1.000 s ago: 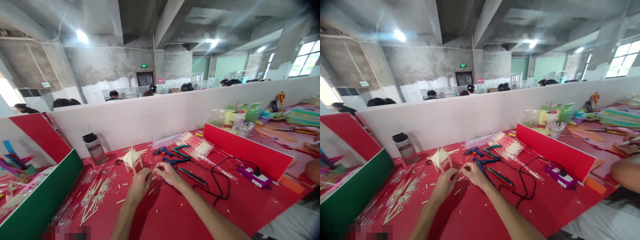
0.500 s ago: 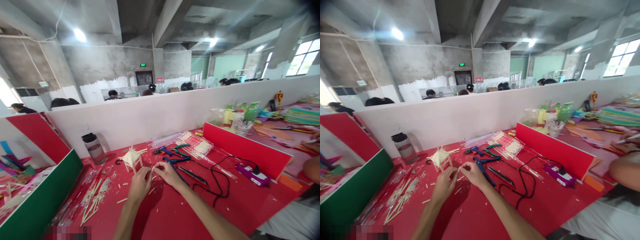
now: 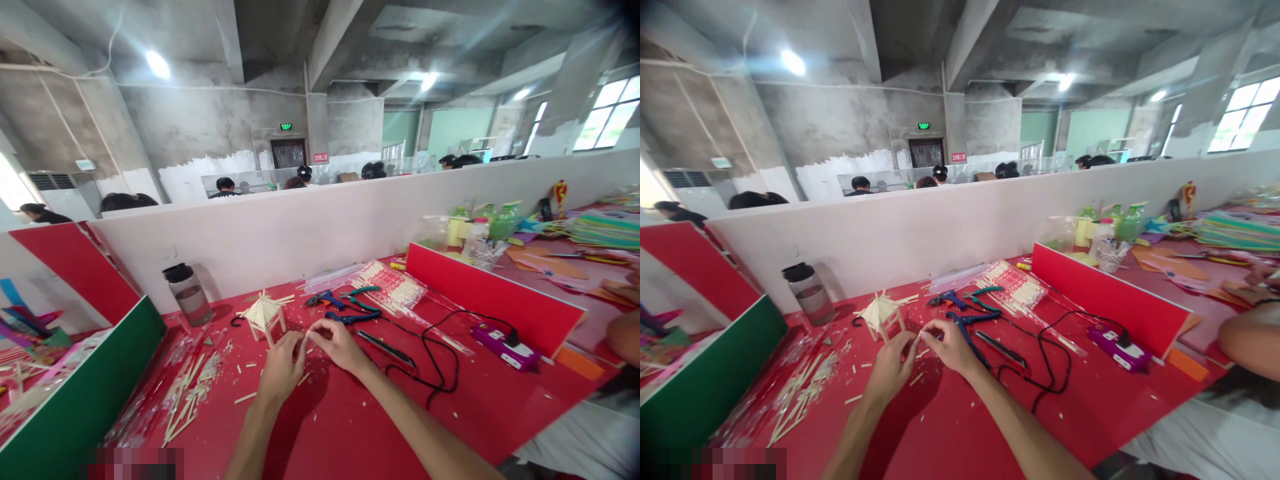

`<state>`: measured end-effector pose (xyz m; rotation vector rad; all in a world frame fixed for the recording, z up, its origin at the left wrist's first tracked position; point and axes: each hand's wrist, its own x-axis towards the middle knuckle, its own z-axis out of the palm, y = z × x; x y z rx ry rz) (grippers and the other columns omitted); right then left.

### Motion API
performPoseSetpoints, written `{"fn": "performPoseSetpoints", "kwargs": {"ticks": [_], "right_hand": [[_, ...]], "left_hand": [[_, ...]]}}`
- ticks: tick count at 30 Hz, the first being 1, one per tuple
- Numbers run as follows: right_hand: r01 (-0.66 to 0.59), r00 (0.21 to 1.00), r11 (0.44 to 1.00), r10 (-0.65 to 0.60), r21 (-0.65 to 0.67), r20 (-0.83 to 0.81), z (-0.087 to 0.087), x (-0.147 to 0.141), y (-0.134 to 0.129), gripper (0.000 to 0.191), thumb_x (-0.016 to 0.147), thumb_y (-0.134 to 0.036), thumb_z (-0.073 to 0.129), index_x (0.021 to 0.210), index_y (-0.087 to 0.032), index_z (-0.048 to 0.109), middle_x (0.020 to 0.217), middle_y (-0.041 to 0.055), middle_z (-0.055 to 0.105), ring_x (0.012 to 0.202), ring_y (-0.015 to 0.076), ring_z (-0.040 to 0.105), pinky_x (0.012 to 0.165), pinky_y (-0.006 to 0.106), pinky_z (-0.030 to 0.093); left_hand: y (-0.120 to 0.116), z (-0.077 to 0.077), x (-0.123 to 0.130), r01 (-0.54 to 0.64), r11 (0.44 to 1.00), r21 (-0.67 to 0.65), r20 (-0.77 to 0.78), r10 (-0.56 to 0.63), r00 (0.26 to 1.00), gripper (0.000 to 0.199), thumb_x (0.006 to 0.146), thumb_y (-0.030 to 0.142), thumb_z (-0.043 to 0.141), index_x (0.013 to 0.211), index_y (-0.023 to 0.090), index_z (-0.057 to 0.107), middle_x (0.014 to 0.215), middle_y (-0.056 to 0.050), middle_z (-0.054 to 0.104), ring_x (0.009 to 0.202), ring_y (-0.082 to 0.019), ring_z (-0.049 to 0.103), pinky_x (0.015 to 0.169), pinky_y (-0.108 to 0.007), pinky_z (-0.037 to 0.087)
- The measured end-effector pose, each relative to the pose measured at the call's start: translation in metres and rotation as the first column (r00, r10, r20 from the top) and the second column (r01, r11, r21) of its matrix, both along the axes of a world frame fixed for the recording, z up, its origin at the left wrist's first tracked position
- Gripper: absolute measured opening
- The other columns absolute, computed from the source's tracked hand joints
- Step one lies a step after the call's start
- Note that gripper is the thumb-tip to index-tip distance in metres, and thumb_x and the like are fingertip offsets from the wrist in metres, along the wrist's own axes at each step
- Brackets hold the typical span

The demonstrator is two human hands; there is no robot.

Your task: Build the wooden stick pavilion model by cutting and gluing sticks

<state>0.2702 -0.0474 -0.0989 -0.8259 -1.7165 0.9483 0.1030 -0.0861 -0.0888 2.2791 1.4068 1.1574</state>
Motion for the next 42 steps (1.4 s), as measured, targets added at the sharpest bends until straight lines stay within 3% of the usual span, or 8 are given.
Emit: {"fn": "performPoseSetpoints", "kwargs": {"ticks": [10, 18, 24, 33, 42], "right_hand": [[-0.025, 0.998, 1.0, 0.024, -0.002, -0.055, -0.003, 0.0, 0.003, 0.021, 0.087, -0.037, 0.061, 0.086, -0.017, 0.068, 0.083, 0.0037, 0.068, 0.079, 0.0176, 0.062, 0.075, 0.026, 0.047], [-0.154, 0.955, 0.948, 0.071, -0.278, -0.288, -0.019, -0.004, 0.012, 0.033, 0.077, -0.047, 0.071, 0.085, -0.016, 0.065, 0.071, 0.0, 0.064, 0.059, 0.0112, 0.055, 0.057, 0.022, 0.043], [-0.199, 0.932, 0.927, 0.078, -0.318, -0.355, -0.019, -0.007, 0.008, 0.036, 0.077, -0.05, 0.071, 0.085, -0.016, 0.064, 0.072, 0.0007, 0.064, 0.057, 0.0102, 0.056, 0.054, 0.02, 0.042], [-0.17, 0.951, 0.95, 0.089, -0.262, -0.295, -0.015, -0.007, 0.005, 0.037, 0.077, -0.052, 0.07, 0.081, -0.017, 0.061, 0.068, -0.0004, 0.062, 0.056, 0.0113, 0.054, 0.053, 0.021, 0.042], [-0.22, 0.95, 0.936, 0.141, -0.275, -0.28, -0.01, -0.004, 0.002, 0.036, 0.073, -0.05, 0.073, 0.078, -0.017, 0.06, 0.065, -0.0031, 0.056, 0.055, 0.0107, 0.051, 0.053, 0.022, 0.043]], "left_hand": [[-0.002, 0.0, 0.0, 0.003, 0.999, -0.033, -0.031, -0.004, 0.999, 0.026, 0.096, 0.029, 0.038, 0.09, 0.018, 0.061, 0.086, -0.006, 0.066, 0.08, -0.019, 0.062, 0.076, -0.03, 0.046], [0.0, -0.002, 0.002, 0.012, 0.994, 0.105, 0.048, -0.017, 0.999, 0.028, 0.094, 0.022, 0.045, 0.119, 0.02, 0.059, 0.107, -0.009, 0.066, 0.098, -0.019, 0.062, 0.087, -0.031, 0.049], [0.002, -0.001, 0.001, 0.056, 0.99, 0.13, 0.083, -0.067, 0.994, 0.025, 0.094, 0.019, 0.047, 0.109, 0.021, 0.066, 0.1, -0.008, 0.068, 0.09, -0.017, 0.064, 0.083, -0.028, 0.051], [0.003, -0.004, -0.002, 0.062, 0.995, 0.077, 0.132, -0.072, 0.989, 0.021, 0.091, 0.02, 0.052, 0.104, 0.02, 0.068, 0.094, -0.006, 0.069, 0.086, -0.017, 0.064, 0.081, -0.029, 0.049], [0.005, -0.007, 0.0, 0.071, 0.997, -0.018, 0.184, -0.067, 0.981, 0.008, 0.084, 0.02, 0.057, 0.087, 0.019, 0.064, 0.082, -0.003, 0.066, 0.076, -0.016, 0.061, 0.074, -0.027, 0.047]]}}
